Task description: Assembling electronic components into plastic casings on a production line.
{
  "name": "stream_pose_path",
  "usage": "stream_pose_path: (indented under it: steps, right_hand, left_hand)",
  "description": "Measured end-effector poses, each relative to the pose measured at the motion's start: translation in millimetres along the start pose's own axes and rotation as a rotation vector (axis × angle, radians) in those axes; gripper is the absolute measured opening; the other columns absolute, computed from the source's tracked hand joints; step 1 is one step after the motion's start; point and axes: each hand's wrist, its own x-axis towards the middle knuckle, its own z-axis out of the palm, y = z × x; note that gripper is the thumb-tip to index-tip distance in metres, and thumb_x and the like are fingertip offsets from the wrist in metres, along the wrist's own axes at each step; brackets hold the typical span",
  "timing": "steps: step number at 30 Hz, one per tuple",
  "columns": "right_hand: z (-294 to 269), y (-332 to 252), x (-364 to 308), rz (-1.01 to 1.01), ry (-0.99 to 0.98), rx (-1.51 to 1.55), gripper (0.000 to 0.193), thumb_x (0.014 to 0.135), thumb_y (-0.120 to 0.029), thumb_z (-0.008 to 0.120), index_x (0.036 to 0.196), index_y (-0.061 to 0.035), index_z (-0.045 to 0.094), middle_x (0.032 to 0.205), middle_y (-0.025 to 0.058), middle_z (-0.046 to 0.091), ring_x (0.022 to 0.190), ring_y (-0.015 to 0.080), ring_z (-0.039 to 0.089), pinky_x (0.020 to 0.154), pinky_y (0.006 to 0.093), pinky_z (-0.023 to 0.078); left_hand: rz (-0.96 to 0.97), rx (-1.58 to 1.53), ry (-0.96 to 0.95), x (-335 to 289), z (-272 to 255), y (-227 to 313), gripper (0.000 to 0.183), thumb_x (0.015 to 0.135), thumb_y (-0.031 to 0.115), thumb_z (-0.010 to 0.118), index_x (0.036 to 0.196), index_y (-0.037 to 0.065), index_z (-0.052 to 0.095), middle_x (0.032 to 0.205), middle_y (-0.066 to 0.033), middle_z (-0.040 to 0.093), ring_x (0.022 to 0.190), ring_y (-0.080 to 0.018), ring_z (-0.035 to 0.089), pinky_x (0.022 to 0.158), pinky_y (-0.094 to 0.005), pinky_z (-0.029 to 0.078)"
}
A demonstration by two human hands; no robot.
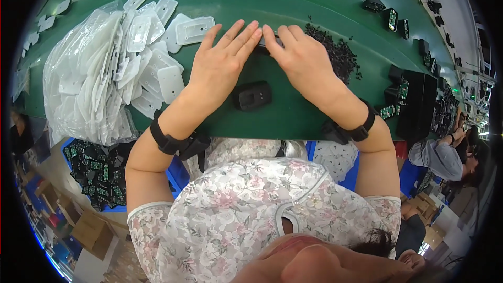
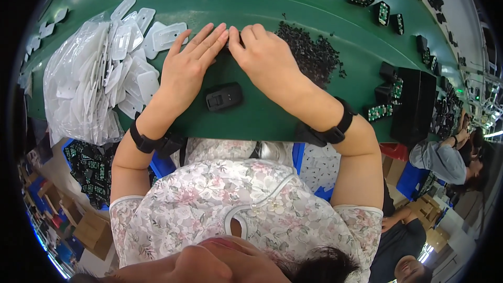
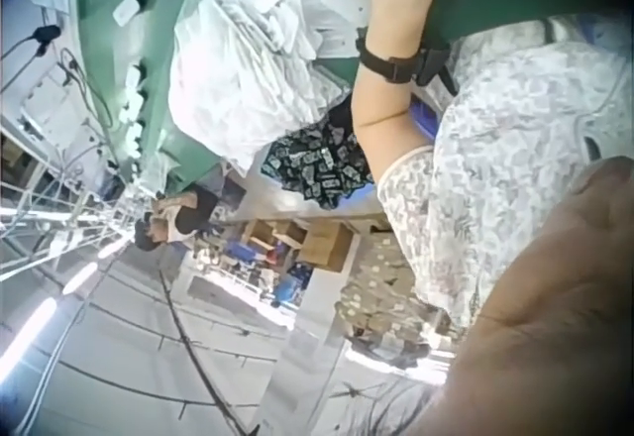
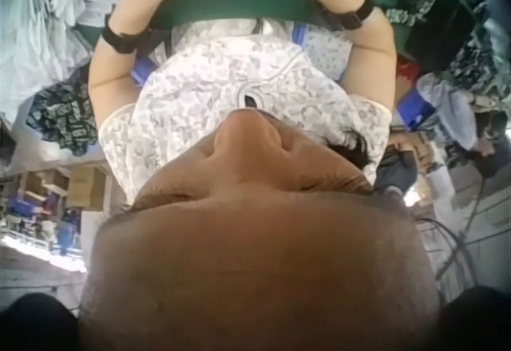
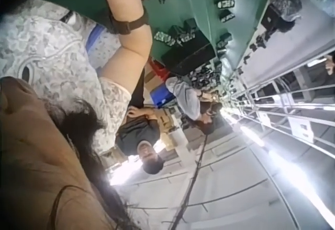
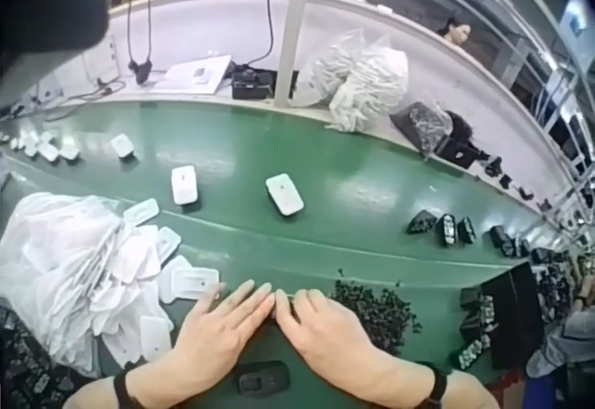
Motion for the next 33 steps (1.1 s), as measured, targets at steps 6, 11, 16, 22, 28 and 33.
stream_pose_path:
  steps: [6,11,16,22,28,33]
  right_hand:
    - [13,21,3,0.016,0.020,0.200,0.044,0.072,-0.013,0.069,0.114,-0.0084,0.057,0.090,0.0046,0.056,0.084,0.0203,0.057,0.067,0.0306,0.050]
    - [20,10,-2,0.115,0.138,0.239,0.041,0.073,-0.014,0.069,0.114,-0.0138,0.060,0.087,0.0058,0.058,0.083,0.0245,0.058,0.071,0.0357,0.049]
    - [23,55,15,0.280,0.002,0.719,0.039,0.076,-0.014,0.069,0.114,-0.0091,0.061,0.090,0.0062,0.062,0.085,0.0201,0.060,0.074,0.0311,0.049]
    - [19,34,8,0.524,0.181,1.653,0.041,0.086,-0.012,0.064,0.124,-0.0023,0.051,0.113,0.0047,0.059,0.105,0.0127,0.053,0.093,0.0265,0.040]
    - [13,46,23,0.512,0.322,1.494,0.045,0.085,-0.011,0.064,0.128,-0.0031,0.050,0.111,0.0047,0.059,0.102,0.0136,0.054,0.092,0.0277,0.041]
    - [39,129,38,0.547,0.277,0.950,0.038,0.083,-0.011,0.066,0.117,0.0003,0.053,0.098,0.0072,0.062,0.091,0.0137,0.058,0.081,0.0257,0.046]
  left_hand:
    - [0.044,0.067,0.029,2,9,-7,0.055,0.077,0.007,0.060,0.130,0.007,0.048,0.134,-0.0046,0.050,0.120,-0.0198,0.049,0.099,-0.0402,0.037]
    - [0.056,0.020,0.083,6,18,-11,0.057,0.074,0.013,0.066,0.127,0.007,0.050,0.129,-0.0058,0.053,0.113,-0.0208,0.053,0.093,-0.0368,0.041]
    - [0.020,0.040,0.133,29,25,-11,0.053,0.074,0.016,0.067,0.124,0.007,0.052,0.121,-0.0106,0.058,0.105,-0.0235,0.057,0.088,-0.0345,0.044]
    - [-0.459,-0.842,0.203,38,21,0,0.031,0.086,0.019,0.060,0.108,-0.003,0.061,0.086,-0.0169,0.067,0.079,-0.0284,0.065,0.070,-0.0331,0.050]
    - [-0.467,-0.994,0.223,47,16,4,0.034,0.087,0.022,0.059,0.110,-0.003,0.060,0.087,-0.0150,0.068,0.080,-0.0269,0.065,0.072,-0.0334,0.050]
    - [-0.236,-0.031,0.372,18,-5,-51,0.027,0.079,0.017,0.066,0.103,0.005,0.062,0.101,-0.0100,0.060,0.093,-0.0303,0.055,0.077,-0.0400,0.045]
